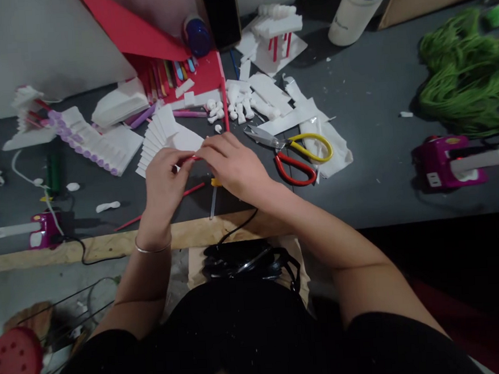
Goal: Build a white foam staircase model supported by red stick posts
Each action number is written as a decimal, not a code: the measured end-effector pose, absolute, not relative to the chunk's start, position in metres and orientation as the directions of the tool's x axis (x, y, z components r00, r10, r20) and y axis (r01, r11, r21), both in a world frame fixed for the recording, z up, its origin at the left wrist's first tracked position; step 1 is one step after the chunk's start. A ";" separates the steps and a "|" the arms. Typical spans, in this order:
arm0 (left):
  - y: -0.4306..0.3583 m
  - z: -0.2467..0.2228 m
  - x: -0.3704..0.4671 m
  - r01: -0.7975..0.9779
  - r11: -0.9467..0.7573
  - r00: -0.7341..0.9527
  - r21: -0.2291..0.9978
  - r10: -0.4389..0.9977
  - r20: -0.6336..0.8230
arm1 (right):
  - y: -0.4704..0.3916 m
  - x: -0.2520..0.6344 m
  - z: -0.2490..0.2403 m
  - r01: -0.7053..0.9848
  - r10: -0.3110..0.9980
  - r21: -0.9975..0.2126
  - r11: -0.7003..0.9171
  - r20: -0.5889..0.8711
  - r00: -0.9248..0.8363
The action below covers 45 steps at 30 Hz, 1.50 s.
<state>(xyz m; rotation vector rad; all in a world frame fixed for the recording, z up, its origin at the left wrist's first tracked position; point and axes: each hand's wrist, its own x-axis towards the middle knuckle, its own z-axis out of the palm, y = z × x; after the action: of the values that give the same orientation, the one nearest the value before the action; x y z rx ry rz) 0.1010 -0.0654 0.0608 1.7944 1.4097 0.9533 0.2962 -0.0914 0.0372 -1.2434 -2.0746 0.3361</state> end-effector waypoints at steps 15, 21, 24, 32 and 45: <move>-0.014 0.060 0.066 0.350 -0.191 0.028 0.917 0.981 0.194 | 0.006 0.275 0.009 0.436 0.968 -0.873 0.219 0.139 -0.208; 0.021 0.026 0.045 0.359 -0.177 0.126 0.916 0.982 0.141 | 0.033 0.257 -0.011 0.438 0.970 -0.878 0.192 0.104 -0.219; 0.026 0.013 0.042 0.428 -0.247 0.159 0.870 0.968 0.196 | 0.037 0.249 -0.015 0.439 0.966 -0.877 0.196 0.094 -0.242; 0.035 0.000 0.036 0.546 -0.299 0.220 0.783 0.953 0.211 | 0.040 0.246 -0.014 0.519 0.962 -0.818 0.248 0.144 -0.233; 0.033 0.002 0.039 0.588 -0.332 0.220 0.738 0.943 0.249 | 0.041 0.245 -0.001 0.602 0.958 -0.760 0.245 0.093 -0.272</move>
<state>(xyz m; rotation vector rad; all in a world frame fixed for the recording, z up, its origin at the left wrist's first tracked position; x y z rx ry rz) 0.0392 0.0335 0.0022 2.0046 1.4073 0.9451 0.2445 0.0410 -0.0007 -1.4179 -1.9633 0.8274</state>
